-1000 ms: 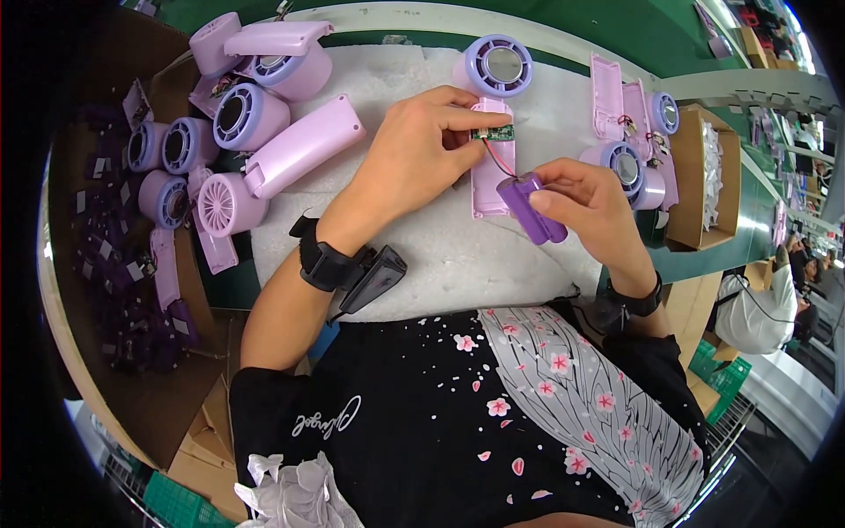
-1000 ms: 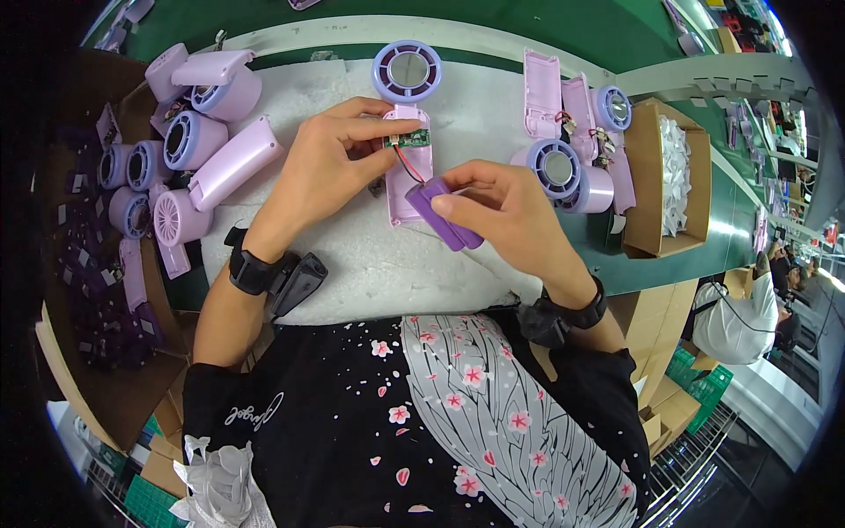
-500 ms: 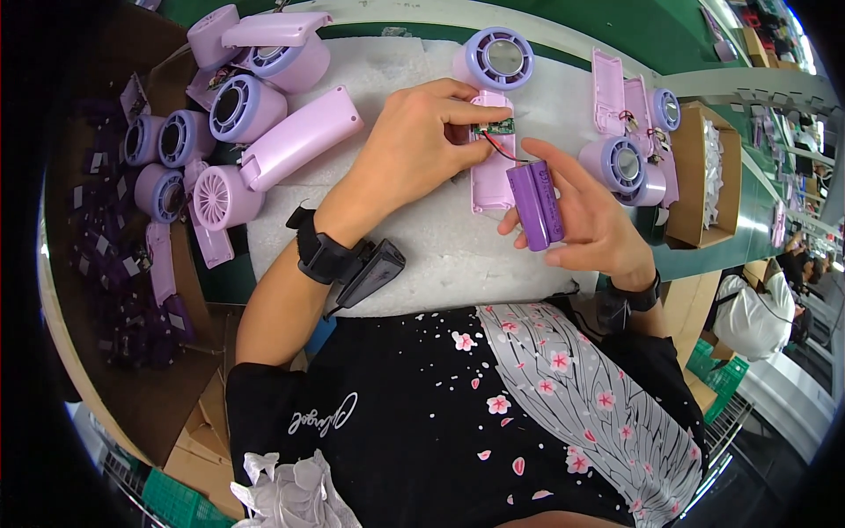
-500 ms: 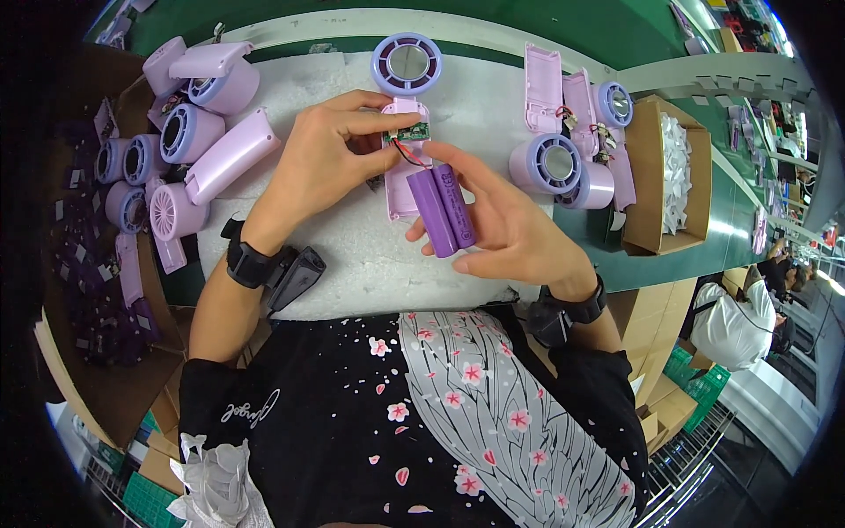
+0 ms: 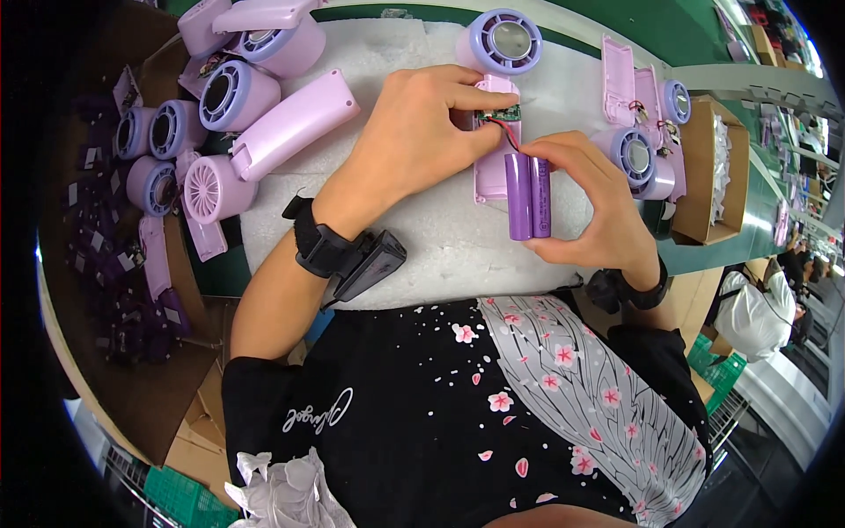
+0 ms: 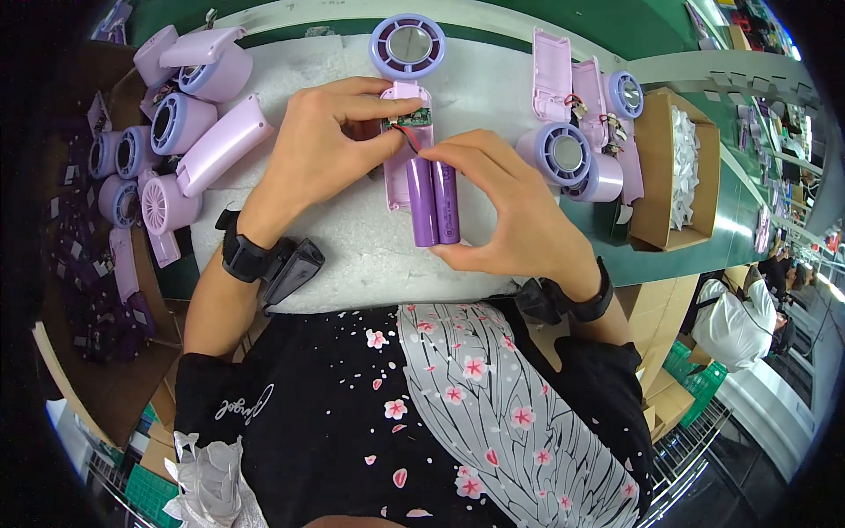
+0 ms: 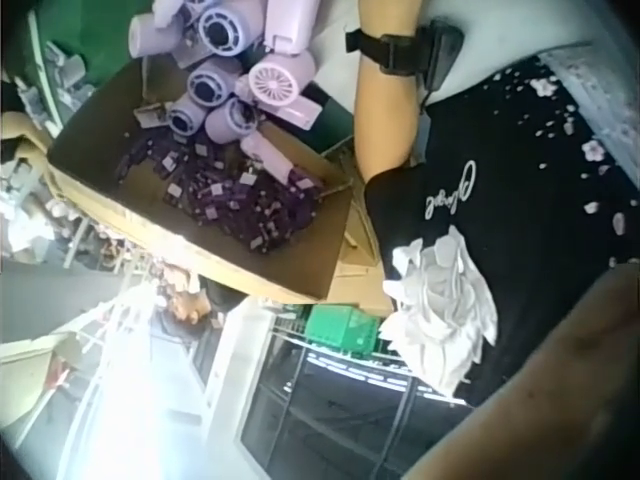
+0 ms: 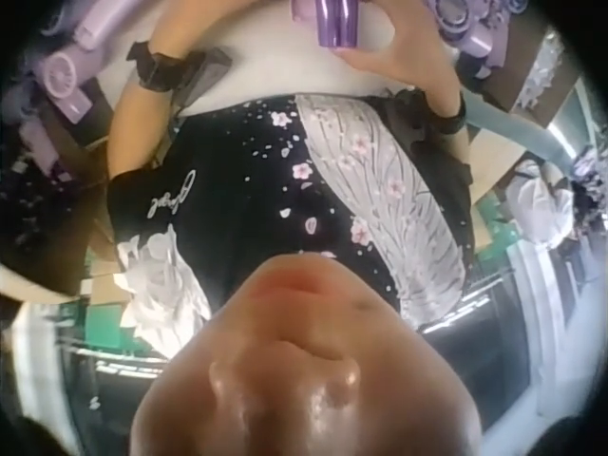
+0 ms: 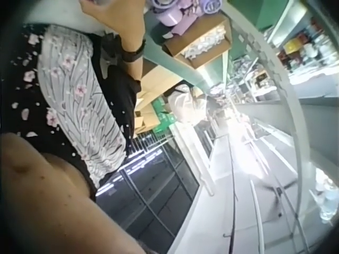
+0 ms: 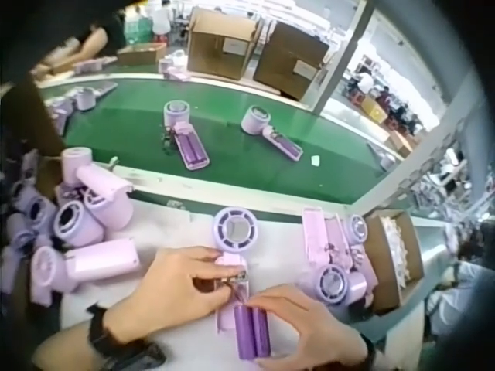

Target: The person assembles a handheld fan by connecting a battery to a circuit board and pressing them into the fan housing. They repeat this process with multiple fan units throughout the video.

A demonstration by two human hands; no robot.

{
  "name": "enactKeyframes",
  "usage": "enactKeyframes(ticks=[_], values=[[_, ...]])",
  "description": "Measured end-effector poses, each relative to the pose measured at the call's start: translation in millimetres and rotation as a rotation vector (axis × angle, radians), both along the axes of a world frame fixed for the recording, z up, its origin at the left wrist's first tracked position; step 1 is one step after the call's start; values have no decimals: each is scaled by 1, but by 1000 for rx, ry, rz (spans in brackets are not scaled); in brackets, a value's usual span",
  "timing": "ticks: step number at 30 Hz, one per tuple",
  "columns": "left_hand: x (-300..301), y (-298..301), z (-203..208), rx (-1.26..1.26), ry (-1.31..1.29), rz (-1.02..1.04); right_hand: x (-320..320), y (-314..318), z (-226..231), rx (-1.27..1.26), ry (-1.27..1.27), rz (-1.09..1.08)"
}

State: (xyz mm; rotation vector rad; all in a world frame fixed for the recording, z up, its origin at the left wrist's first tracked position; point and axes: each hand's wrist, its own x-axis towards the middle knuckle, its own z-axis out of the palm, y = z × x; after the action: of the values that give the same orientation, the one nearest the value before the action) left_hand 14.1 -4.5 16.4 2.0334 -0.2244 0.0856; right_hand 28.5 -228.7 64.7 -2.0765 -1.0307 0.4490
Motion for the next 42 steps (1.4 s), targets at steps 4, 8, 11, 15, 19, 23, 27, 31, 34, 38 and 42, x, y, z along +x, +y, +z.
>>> enactKeyframes(ticks=[4,8,11,15,19,23,27,31,34,38,42], values=[[0,-3,0,-8,17,20,-3,2,-1,-17,-46,19],[0,-3,1,-6,21,23,-3,4,2,-33,-66,43],[0,-3,3,-2,3,24,-2,6,0,-36,-87,45],[0,-2,5,-54,52,12,0,8,-4,-44,-124,21],[2,0,9,21,-29,-43,5,7,-5,-76,-177,9],[1,-1,9,33,-25,-53,10,7,-6,-86,-225,45],[1,0,6,2,-14,-47,11,10,-9,-64,-224,36],[0,1,8,43,-39,-72,8,13,-14,-36,-184,14],[0,1,8,26,-28,-80,6,14,-15,-38,-190,2],[-1,3,6,39,-65,-90,-7,17,-15,-75,-273,-41],[1,3,2,11,-109,-94,-17,17,-16,-38,-171,-156]])
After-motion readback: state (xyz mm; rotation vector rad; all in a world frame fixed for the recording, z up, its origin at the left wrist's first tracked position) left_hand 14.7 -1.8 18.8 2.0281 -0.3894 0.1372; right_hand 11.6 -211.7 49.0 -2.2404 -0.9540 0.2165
